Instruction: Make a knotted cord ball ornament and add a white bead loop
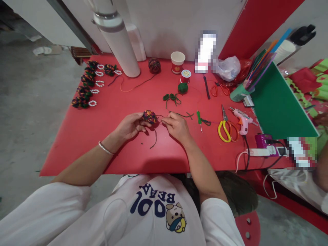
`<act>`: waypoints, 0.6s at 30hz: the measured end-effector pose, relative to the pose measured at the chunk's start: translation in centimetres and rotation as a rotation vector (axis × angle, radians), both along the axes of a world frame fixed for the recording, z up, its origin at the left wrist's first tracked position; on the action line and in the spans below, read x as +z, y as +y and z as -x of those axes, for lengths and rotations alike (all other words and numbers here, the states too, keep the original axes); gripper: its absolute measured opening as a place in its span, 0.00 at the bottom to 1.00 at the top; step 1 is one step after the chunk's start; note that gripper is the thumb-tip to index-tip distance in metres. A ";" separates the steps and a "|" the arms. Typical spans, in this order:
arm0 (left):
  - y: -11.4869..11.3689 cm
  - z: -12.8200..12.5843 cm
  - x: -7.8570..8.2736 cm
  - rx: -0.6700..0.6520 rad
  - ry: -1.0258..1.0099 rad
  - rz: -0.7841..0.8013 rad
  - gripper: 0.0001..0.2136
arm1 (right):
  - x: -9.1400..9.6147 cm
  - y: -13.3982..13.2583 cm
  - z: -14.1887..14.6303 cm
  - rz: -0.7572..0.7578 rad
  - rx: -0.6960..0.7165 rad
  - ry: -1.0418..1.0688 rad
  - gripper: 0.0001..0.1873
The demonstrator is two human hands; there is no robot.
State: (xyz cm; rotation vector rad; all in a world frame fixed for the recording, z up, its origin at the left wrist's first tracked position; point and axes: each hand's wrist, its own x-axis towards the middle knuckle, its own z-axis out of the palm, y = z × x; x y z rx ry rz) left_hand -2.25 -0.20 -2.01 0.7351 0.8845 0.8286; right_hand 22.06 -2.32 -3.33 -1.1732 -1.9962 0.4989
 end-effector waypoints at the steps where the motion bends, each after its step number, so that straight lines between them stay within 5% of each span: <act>1: 0.1 0.0 -0.1 0.001 -0.011 0.009 0.19 | 0.0 0.0 0.0 0.002 -0.004 -0.002 0.10; 18: -0.1 -0.5 0.6 0.061 -0.012 0.046 0.11 | -0.2 0.0 0.2 -0.068 0.009 -0.001 0.11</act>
